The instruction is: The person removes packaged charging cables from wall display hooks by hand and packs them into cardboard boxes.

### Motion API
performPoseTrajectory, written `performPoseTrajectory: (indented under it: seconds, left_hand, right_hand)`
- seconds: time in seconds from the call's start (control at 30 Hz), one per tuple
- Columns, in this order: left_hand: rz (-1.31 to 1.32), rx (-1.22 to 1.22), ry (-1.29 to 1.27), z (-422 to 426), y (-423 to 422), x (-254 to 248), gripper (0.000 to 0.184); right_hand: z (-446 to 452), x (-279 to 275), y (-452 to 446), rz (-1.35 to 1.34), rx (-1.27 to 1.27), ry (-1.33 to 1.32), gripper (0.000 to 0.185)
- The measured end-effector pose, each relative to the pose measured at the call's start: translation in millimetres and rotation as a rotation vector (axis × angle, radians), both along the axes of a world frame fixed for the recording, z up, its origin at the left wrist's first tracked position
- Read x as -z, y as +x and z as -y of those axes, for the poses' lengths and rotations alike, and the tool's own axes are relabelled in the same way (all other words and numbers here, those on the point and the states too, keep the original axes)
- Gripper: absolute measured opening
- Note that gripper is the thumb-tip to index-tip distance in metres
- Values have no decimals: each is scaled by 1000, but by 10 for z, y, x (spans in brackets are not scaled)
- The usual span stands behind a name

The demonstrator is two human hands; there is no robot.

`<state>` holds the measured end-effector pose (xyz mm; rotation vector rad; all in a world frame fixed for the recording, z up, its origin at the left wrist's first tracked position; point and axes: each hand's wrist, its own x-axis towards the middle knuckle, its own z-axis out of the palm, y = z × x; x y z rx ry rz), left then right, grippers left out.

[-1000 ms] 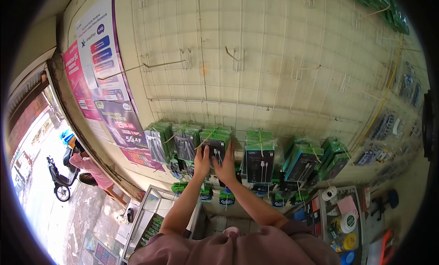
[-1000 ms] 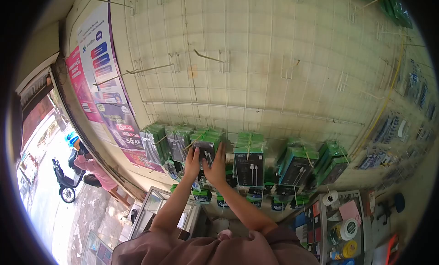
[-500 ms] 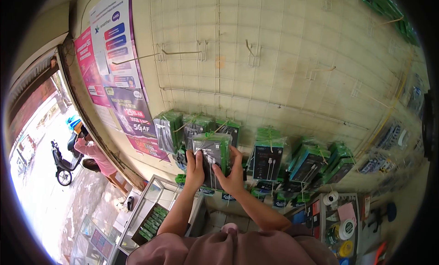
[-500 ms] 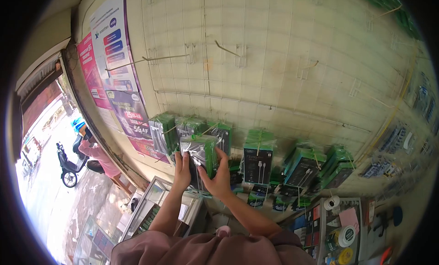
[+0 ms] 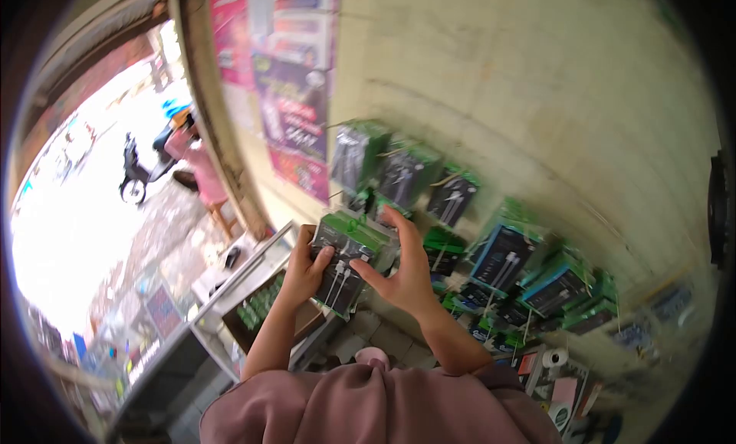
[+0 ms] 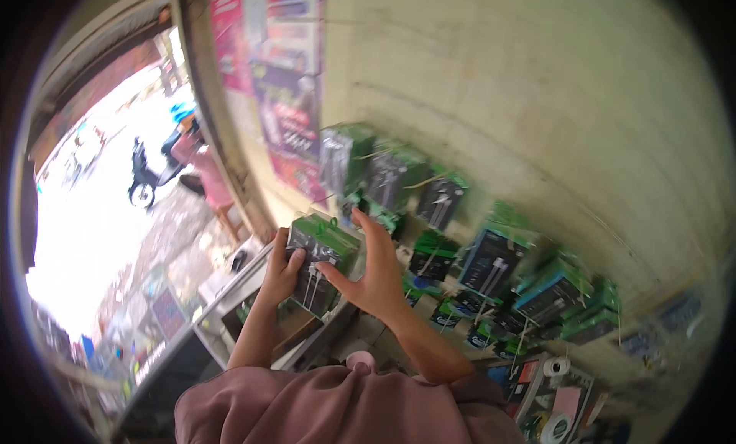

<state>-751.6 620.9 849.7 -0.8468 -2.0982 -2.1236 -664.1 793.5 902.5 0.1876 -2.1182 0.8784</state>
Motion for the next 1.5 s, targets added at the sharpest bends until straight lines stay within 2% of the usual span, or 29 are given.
performPoseTrajectory:
  seconds: [0.03,0.07,0.1,0.17,0.2,0.3,0.33,0.37,0.4,0.43,0.5,0.53,0.63,0.7,0.77,0.83,0.9,0.97,1.03,1.13,1.17,1.2,1.23,1.3,1.43,1.5]
  left_hand:
    - [2,2,-40,174,13,127,31]
    - [102,31,24,328,55,233,42]
    - [126,18,-2,509,105,294,51]
    - [192,-34,37,825,199,562,58]
    - [172,-75,20,993,253,669,60]
    - [163,-290,-174,1457,445,1085,59]
    - [190,-340,-176,1547,524,1231,59]
    - [116,-650,-363,1607,617,1385,57]
    - [38,-949,-560,1672,680,1544,55]
    - [62,-983,-566,1730,714,1723,55]
    - [423,-1053,-413,1824,765,2061,50]
    - [469,-976,-386,1892,755,2198,45]
    - [429,-1015,-267,2080,533,2689,48]
    - [473,-1024,-283,2243,358,2938,50]
    - [476,-1079,-419,2353,210,3173,48]
    - [500,-1084,-444,2427,92,3409,49]
    - [541,-1064,-481,2461,1,3613,50]
    - [530,-1012,-465,2428,-59,3776,55]
    - [630,-984,-384,2331,-120,3897,60]
    - [582,-1030,-402,2327,-199,4061,67]
    - [558,-1070,-393,2355,-219,4133,69]
    - [703,-1001,-269,2487,-255,4162,78]
    - [870,-968,-80,2575,-285,4183,72]
    - [689,-1054,-238,2747,-276,4597,64]
    - [651,-1060,-594,2941,-373,4806,49]
    - [692,-1074,-698,2925,-477,4729,48]
  right_hand:
    - [95,93,-91,134,-190,-93,80]
    - [224,118,-137,267,-257,-154,70]
    - [328,205,-206,300,-314,-152,70]
    - [525,413,-357,578,-560,-183,63]
    - [607,478,-411,709,-633,-102,55]
    - [982,1005,-610,908,-759,-17,53]
    - [1163,1200,-655,912,-758,-65,49]
    - [1341,1461,-699,937,-803,-53,49]
    - [1523,1766,-754,978,-691,-92,48]
    - [1701,2041,-815,1013,-573,-126,46]
    - [2103,2488,-888,970,-584,-135,47]
    - [2305,2687,-924,925,-542,-159,47]
    - [2877,3220,-1040,862,-497,-185,46]
    - [3153,3637,-1150,889,-414,-262,49]
    - [3310,4067,-1257,923,-434,-317,44]
    - [3431,4553,-1363,883,-573,-602,38]
    - [3470,4649,-1420,921,-566,-628,35]
    - [3431,4640,-1471,1009,-455,-648,35]
    - [3366,4607,-1496,1033,-430,-546,42]
    - [3312,4904,-1534,1109,-424,-404,52]
    - [3342,5116,-1544,855,-415,-89,56]
    - [3401,5142,-1575,590,-396,216,60]
    - [3425,5158,-1619,590,-387,216,60]
    - [3529,4842,-1718,1000,-618,122,60]
    - [3659,5100,-1785,1023,-652,150,71]
    - [3662,5103,-1790,1015,-645,113,70]
